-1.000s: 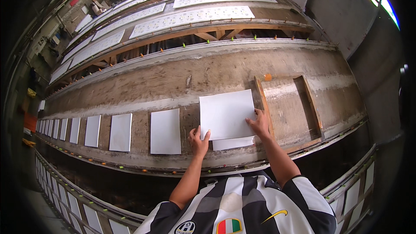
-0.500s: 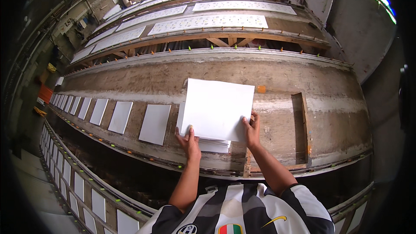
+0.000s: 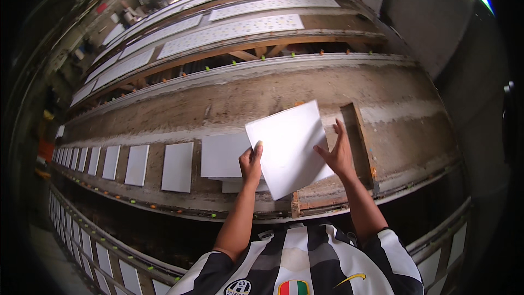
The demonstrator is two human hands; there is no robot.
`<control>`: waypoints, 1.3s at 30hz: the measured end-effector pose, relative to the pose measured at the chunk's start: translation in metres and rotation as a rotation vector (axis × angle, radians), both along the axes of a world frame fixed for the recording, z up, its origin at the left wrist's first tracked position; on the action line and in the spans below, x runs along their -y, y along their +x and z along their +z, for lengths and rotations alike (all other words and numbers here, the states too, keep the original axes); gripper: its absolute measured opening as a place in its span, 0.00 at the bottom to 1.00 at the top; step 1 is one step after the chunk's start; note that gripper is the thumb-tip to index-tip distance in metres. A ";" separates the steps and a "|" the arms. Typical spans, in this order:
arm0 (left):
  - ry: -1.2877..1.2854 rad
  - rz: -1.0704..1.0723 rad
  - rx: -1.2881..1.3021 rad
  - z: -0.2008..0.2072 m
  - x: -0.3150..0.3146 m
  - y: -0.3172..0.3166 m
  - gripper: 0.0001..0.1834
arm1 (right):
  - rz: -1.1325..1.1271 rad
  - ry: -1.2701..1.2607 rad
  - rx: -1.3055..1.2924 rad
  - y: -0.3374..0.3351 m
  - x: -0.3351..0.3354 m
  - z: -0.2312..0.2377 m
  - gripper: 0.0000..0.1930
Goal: The person picks up white rectangular panels from a stack and places them one by one into a wooden frame on a conveyor belt. The person smooths each panel into the frame before moving to the next one.
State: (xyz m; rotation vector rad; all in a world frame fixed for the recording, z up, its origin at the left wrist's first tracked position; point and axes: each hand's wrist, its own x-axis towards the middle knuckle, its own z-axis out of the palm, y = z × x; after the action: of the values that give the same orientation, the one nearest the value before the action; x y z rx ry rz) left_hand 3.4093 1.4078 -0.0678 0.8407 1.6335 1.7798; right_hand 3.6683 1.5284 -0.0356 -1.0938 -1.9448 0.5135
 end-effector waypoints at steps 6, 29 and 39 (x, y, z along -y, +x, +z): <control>0.007 -0.131 0.140 0.003 -0.054 0.036 0.19 | 0.100 -0.500 -0.343 0.033 -0.013 -0.012 0.44; -0.734 -0.102 -0.768 -0.153 -0.017 0.113 0.44 | -0.159 -0.658 0.013 0.095 -0.086 -0.162 0.45; -0.820 -0.112 -0.756 -0.144 -0.022 0.118 0.50 | -0.185 -0.704 0.079 0.089 -0.078 -0.168 0.44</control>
State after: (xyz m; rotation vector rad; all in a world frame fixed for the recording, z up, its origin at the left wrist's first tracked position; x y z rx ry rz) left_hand 3.5269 1.4297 -0.2115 1.2033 2.4373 0.5598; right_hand 3.7571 1.6059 -0.2031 -1.7279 -1.7335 1.1106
